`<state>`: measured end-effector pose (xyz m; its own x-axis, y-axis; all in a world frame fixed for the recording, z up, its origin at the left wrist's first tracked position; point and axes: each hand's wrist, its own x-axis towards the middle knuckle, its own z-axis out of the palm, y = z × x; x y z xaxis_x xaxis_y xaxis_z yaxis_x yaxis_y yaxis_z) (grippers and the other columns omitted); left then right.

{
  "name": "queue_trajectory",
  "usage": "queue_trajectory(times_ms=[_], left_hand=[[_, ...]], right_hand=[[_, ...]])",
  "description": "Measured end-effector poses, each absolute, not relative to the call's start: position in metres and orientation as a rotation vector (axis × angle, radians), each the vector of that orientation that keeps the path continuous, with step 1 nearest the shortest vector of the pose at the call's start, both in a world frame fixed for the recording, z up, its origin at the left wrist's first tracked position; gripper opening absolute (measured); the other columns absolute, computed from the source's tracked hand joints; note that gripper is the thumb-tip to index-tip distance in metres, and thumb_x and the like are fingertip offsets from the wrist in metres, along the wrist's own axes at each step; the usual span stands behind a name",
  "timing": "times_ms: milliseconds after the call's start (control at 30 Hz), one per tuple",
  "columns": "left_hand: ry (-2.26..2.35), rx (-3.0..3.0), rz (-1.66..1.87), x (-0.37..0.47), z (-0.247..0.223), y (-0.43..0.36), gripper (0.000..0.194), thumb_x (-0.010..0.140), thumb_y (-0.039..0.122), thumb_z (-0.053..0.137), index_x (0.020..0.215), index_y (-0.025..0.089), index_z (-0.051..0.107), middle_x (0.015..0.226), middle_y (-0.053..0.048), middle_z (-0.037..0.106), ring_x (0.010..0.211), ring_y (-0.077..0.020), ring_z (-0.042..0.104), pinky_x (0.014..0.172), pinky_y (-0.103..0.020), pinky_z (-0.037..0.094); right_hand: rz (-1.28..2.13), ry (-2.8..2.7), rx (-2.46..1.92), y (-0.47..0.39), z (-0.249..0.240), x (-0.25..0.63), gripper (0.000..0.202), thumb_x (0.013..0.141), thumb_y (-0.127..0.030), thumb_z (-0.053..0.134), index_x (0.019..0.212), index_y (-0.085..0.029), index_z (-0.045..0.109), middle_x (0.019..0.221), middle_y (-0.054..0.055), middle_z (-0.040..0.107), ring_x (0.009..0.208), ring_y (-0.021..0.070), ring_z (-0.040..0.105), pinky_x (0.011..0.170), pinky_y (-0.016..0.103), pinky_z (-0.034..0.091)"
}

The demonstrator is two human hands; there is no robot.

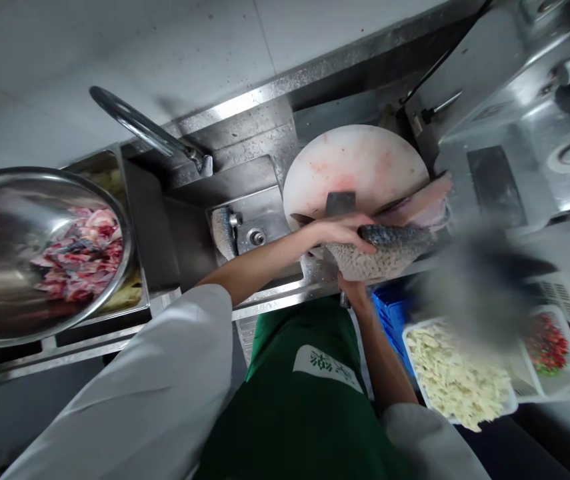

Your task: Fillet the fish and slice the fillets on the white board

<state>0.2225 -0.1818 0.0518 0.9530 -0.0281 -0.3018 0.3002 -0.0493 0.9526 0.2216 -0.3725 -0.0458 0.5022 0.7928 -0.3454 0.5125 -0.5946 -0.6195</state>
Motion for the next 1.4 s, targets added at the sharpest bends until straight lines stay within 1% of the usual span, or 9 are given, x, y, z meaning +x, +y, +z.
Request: queue_trajectory(times_ms=[267, 433, 533, 633, 800, 967, 1067, 1167, 1400], left_hand=[[0.578, 1.154, -0.019, 0.052, 0.035, -0.087, 0.052, 0.053, 0.024, 0.103, 0.096, 0.013, 0.075, 0.087, -0.004, 0.078, 0.094, -0.0251, 0.075, 0.097, -0.037, 0.057], [1.01, 0.71, 0.435, 0.004, -0.022, -0.113, 0.019, 0.088, 0.036, 0.08, 0.087, 0.019, 0.072, 0.073, -0.003, 0.075, 0.085, -0.0222, 0.076, 0.096, -0.043, 0.061], [1.197, 0.6, 0.533, 0.006, -0.046, -0.14, 0.037, 0.106, 0.047, 0.055, 0.084, 0.021, 0.07, 0.067, -0.003, 0.072, 0.083, -0.0202, 0.075, 0.092, -0.041, 0.062], [1.282, 0.605, 0.313, 0.003, -0.056, -0.157, 0.036, 0.104, 0.046, 0.058, 0.084, 0.019, 0.068, 0.072, -0.005, 0.074, 0.083, -0.0199, 0.075, 0.086, -0.036, 0.06], [1.481, 1.225, 0.176, -0.002, -0.041, -0.172, 0.02, 0.095, 0.037, 0.07, 0.094, 0.017, 0.072, 0.089, -0.009, 0.076, 0.099, -0.0262, 0.072, 0.087, -0.035, 0.055], [0.951, 2.17, 0.178, 0.047, -0.01, -0.191, 0.046, 0.092, 0.037, 0.076, 0.136, 0.023, 0.066, 0.139, -0.012, 0.067, 0.134, -0.032, 0.054, 0.109, -0.044, 0.043], [0.837, 2.39, 0.017, 0.073, 0.0, -0.191, 0.027, 0.104, 0.036, 0.061, 0.123, 0.019, 0.07, 0.131, -0.015, 0.069, 0.131, -0.0327, 0.052, 0.112, -0.048, 0.037], [0.694, 2.498, -0.087, 0.081, 0.003, -0.182, 0.026, 0.109, 0.032, 0.05, 0.113, 0.017, 0.07, 0.12, -0.016, 0.071, 0.125, -0.0312, 0.055, 0.113, -0.048, 0.034], [0.573, 2.535, -0.175, 0.079, 0.0, -0.178, 0.029, 0.11, 0.03, 0.044, 0.113, 0.016, 0.069, 0.119, -0.016, 0.07, 0.119, -0.0298, 0.059, 0.106, -0.044, 0.038]], right_hand=[[0.938, -0.792, -2.503, -0.37, -0.026, 0.231, 0.041, 0.107, -0.041, 0.045, 0.115, -0.009, 0.07, 0.093, 0.02, 0.077, 0.094, 0.0319, 0.074, 0.087, 0.04, 0.056], [0.885, -0.756, -2.563, -0.364, -0.011, 0.231, 0.038, 0.107, -0.041, 0.048, 0.111, -0.01, 0.07, 0.088, 0.016, 0.077, 0.085, 0.0266, 0.074, 0.08, 0.034, 0.054], [0.816, -0.77, -2.603, -0.36, -0.003, 0.233, 0.035, 0.107, -0.038, 0.051, 0.11, -0.009, 0.07, 0.088, 0.017, 0.077, 0.082, 0.0262, 0.074, 0.076, 0.033, 0.053], [0.813, -0.772, -2.61, -0.358, 0.002, 0.237, 0.035, 0.106, -0.038, 0.053, 0.11, -0.008, 0.07, 0.085, 0.016, 0.076, 0.073, 0.0247, 0.072, 0.071, 0.032, 0.052], [0.842, -0.713, -2.531, -0.359, 0.006, 0.24, 0.036, 0.103, -0.041, 0.057, 0.11, -0.009, 0.071, 0.07, 0.008, 0.071, 0.059, 0.021, 0.067, 0.063, 0.029, 0.051], [0.893, -0.593, -2.516, -0.357, 0.013, 0.243, 0.032, 0.101, -0.04, 0.06, 0.109, -0.01, 0.068, 0.062, 0.001, 0.065, 0.047, 0.0177, 0.059, 0.059, 0.029, 0.051], [0.995, -0.49, -2.386, -0.357, 0.014, 0.241, 0.029, 0.1, -0.042, 0.06, 0.106, -0.014, 0.064, 0.049, -0.006, 0.054, 0.04, 0.017, 0.055, 0.053, 0.027, 0.048], [1.023, -0.329, -2.208, -0.358, 0.009, 0.226, 0.031, 0.099, -0.048, 0.058, 0.102, -0.017, 0.061, 0.043, -0.01, 0.046, 0.037, 0.0158, 0.05, 0.045, 0.024, 0.043], [0.823, -0.202, -2.143, -0.362, 0.001, 0.184, 0.043, 0.097, -0.058, 0.053, 0.102, -0.016, 0.062, 0.051, -0.004, 0.054, 0.041, 0.018, 0.054, 0.044, 0.028, 0.043]])
